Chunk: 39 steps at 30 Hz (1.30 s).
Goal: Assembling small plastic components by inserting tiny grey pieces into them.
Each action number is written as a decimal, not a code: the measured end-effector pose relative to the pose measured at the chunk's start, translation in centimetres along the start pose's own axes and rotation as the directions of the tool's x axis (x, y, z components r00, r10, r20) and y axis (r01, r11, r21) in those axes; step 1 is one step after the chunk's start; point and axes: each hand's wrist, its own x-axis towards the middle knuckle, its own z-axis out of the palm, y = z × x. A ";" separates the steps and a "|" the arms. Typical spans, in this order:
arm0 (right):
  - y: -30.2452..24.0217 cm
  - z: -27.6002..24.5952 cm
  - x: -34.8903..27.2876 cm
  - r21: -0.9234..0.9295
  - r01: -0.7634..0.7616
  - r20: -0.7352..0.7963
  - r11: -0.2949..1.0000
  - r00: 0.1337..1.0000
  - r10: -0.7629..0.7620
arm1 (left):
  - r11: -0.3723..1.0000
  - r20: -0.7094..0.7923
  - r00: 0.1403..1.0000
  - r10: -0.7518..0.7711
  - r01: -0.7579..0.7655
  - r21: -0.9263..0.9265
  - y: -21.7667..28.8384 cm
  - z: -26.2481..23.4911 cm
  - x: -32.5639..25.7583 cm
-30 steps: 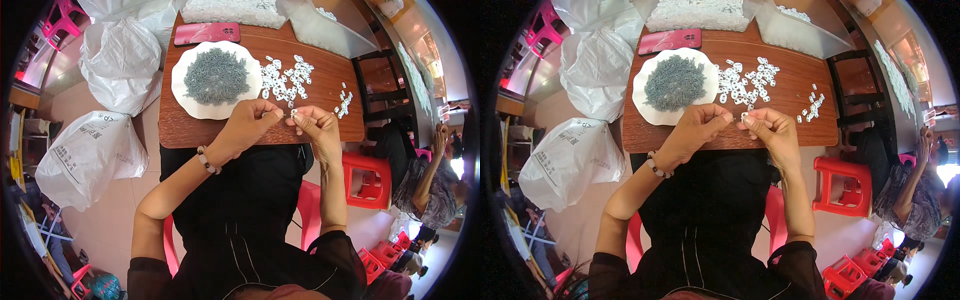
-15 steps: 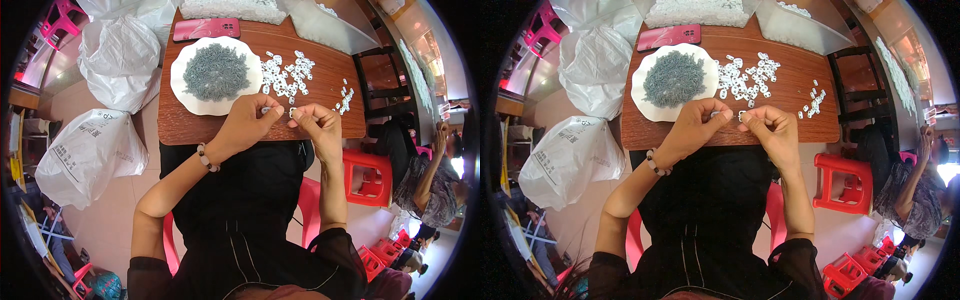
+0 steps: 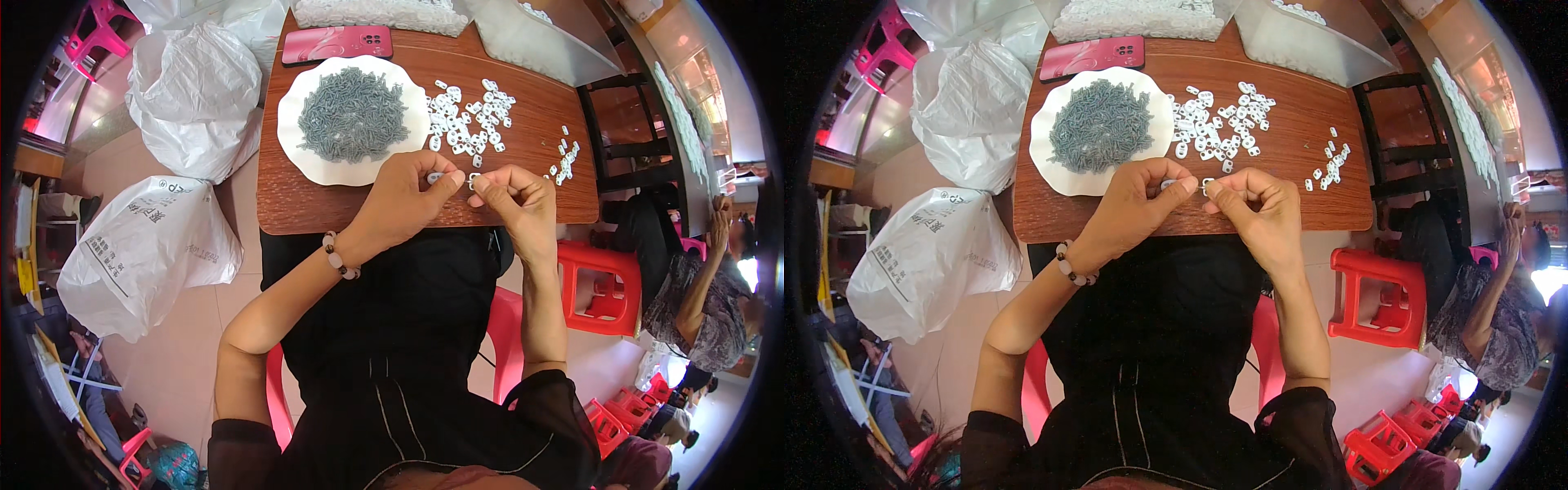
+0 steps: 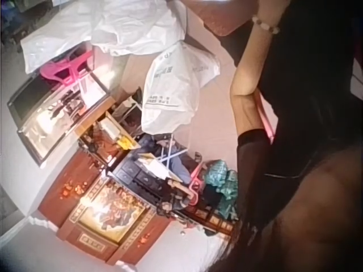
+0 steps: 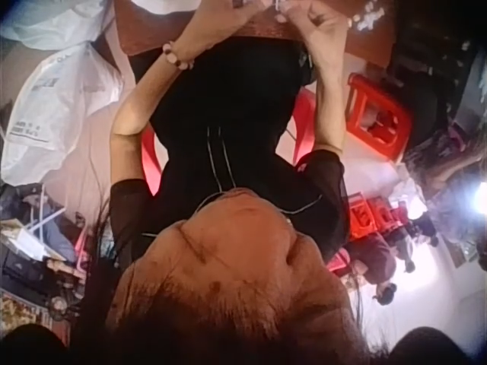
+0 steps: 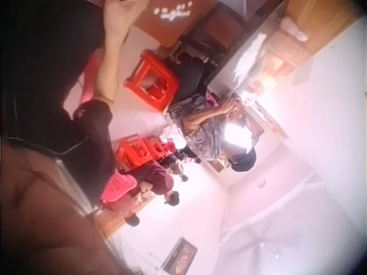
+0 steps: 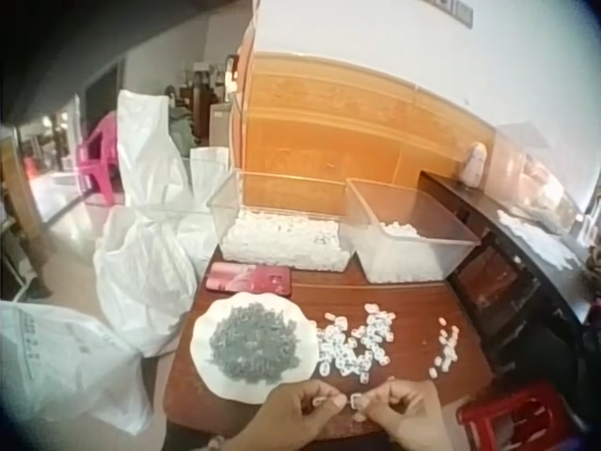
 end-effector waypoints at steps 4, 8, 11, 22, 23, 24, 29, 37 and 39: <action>-0.3 0.2 -0.1 -0.007 -0.001 -0.018 1.000 1.000 0.001 | 0.999 -0.001 1.000 0.005 -0.005 0.032 -0.1 0.0 0.0; -0.4 0.3 -0.1 0.015 0.027 -0.031 1.000 0.999 -0.027 | 0.999 -0.007 0.999 -0.045 0.045 -0.021 -0.1 -0.1 0.0; -0.4 0.3 -0.2 0.005 0.026 -0.029 1.000 0.999 -0.026 | 0.999 -0.035 0.999 -0.007 0.006 -0.045 -0.4 0.1 0.1; -0.3 0.5 -0.1 -0.012 0.005 -0.031 1.000 0.999 -0.006 | 0.999 0.003 1.000 -0.029 0.029 -0.014 -0.2 -0.1 0.1; -0.2 0.5 -0.1 0.000 0.021 -0.043 1.000 0.999 -0.021 | 0.999 0.004 0.999 -0.035 0.035 -0.020 -0.2 -0.1 0.1; -0.2 0.5 -0.1 0.013 0.038 -0.053 0.999 0.998 -0.037 | 0.999 0.003 0.999 -0.041 0.041 -0.026 -0.2 -0.1 0.1; -0.1 0.5 -0.1 0.006 0.029 -0.058 1.000 0.998 -0.029 | 0.999 -0.011 0.999 -0.033 0.033 -0.043 -0.5 0.0 0.1; 0.1 0.7 0.0 0.016 0.021 -0.046 1.000 0.999 -0.021 | 0.998 -0.051 0.998 -0.023 0.020 -0.063 -0.5 0.1 0.2; 0.2 0.7 0.0 0.015 0.032 -0.050 0.999 0.998 -0.031 | 0.997 -0.056 0.998 -0.006 0.001 -0.079 -0.5 0.1 0.2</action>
